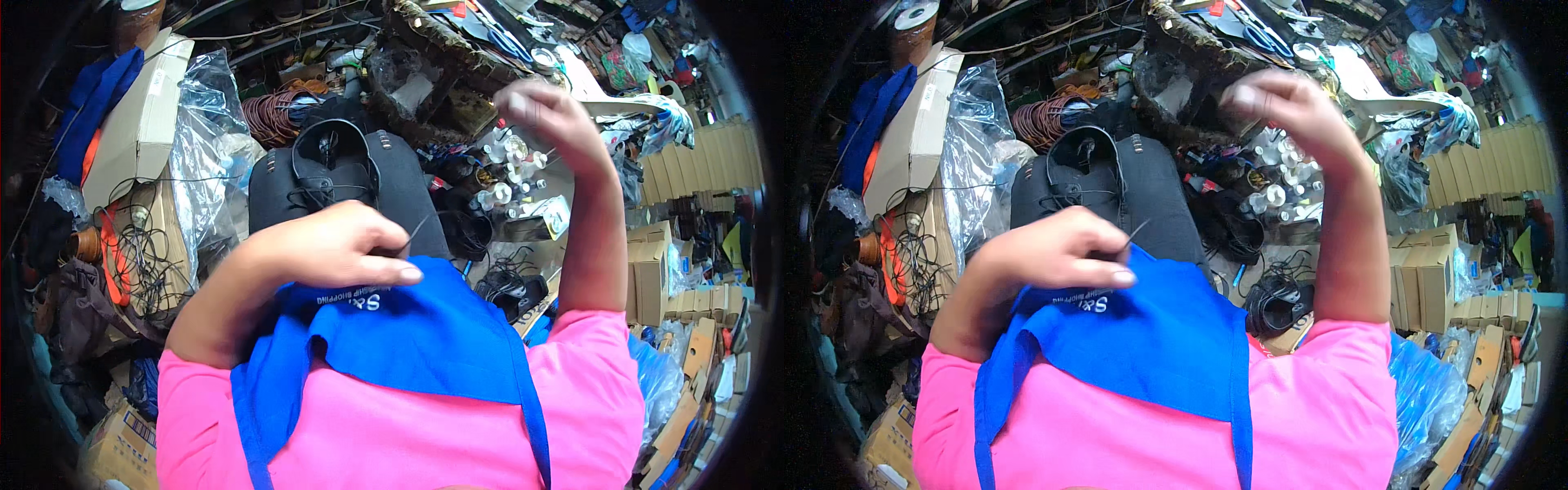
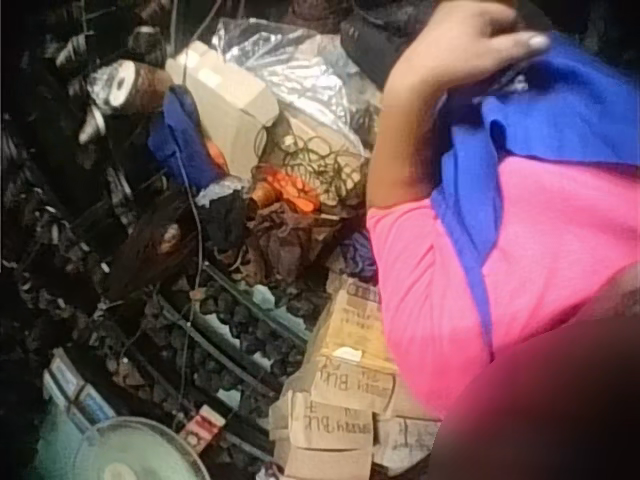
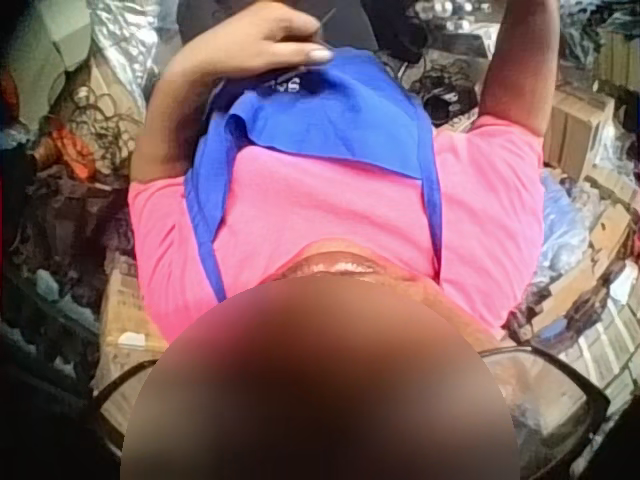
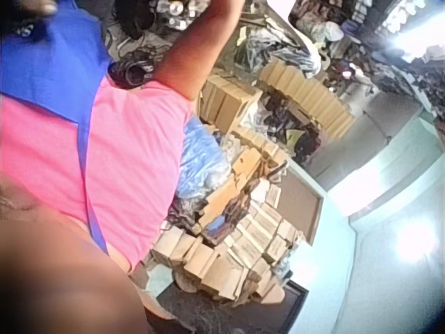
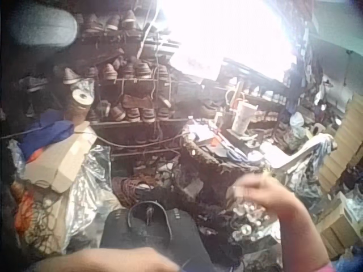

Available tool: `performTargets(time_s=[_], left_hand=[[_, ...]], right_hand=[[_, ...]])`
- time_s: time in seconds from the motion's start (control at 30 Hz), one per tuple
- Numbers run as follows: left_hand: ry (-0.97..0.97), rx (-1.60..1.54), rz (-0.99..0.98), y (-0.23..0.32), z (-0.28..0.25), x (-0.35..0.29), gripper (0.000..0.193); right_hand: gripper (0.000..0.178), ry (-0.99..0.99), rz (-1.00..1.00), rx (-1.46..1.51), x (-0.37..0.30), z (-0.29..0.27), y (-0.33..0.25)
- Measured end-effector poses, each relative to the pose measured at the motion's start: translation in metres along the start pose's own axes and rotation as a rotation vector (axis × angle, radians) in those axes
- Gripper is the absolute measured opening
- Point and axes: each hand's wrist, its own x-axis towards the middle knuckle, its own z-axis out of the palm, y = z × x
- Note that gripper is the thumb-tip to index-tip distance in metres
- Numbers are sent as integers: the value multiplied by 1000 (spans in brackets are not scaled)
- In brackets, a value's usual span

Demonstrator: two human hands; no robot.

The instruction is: Hand sewing and assembling black shoes using a needle and thread.

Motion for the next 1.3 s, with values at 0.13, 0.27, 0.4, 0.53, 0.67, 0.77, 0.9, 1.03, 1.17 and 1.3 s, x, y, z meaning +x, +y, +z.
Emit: performTargets(time_s=[0.13, 0.27, 0.4, 0.53, 0.67, 0.77, 0.9, 1.03, 1.17, 1.3], left_hand=[[307, -93, 248, 2, -24, -73, 35], [699, -128, 151, -27, -24, -165, 33], [1128, -217, -271, -60, 9, -252, 23], [1261, 529, -728, -82, 5, -231, 13], [1175, 357, -380, -79, -5, -133, 18], [1049, 375, -94, -74, 3, -65, 24], [947, 473, -1, -95, 9, -6, 30], [871, 547, -59, -113, 15, 8, 22], [864, 512, -27, -118, 22, 11, 14], [918, 462, -3, -115, 26, 9, 9]], right_hand=[[40, 418, 0, -312, 63, -84, 79], [52, 425, 340, -841, 95, -112, 94], [60, 164, 468, -965, 134, -107, 92], [57, 121, 501, -1035, 144, -111, 100], [43, 157, 477, -984, 145, -119, 110], [46, 150, 351, -1087, 129, -135, 84], [42, 300, 136, -662, 77, -121, 56], [43, 98, 152, -26, 8, -46, 44], [49, -289, 382, 508, -59, 44, 52], [57, -614, 545, 863, -79, 84, 72]])
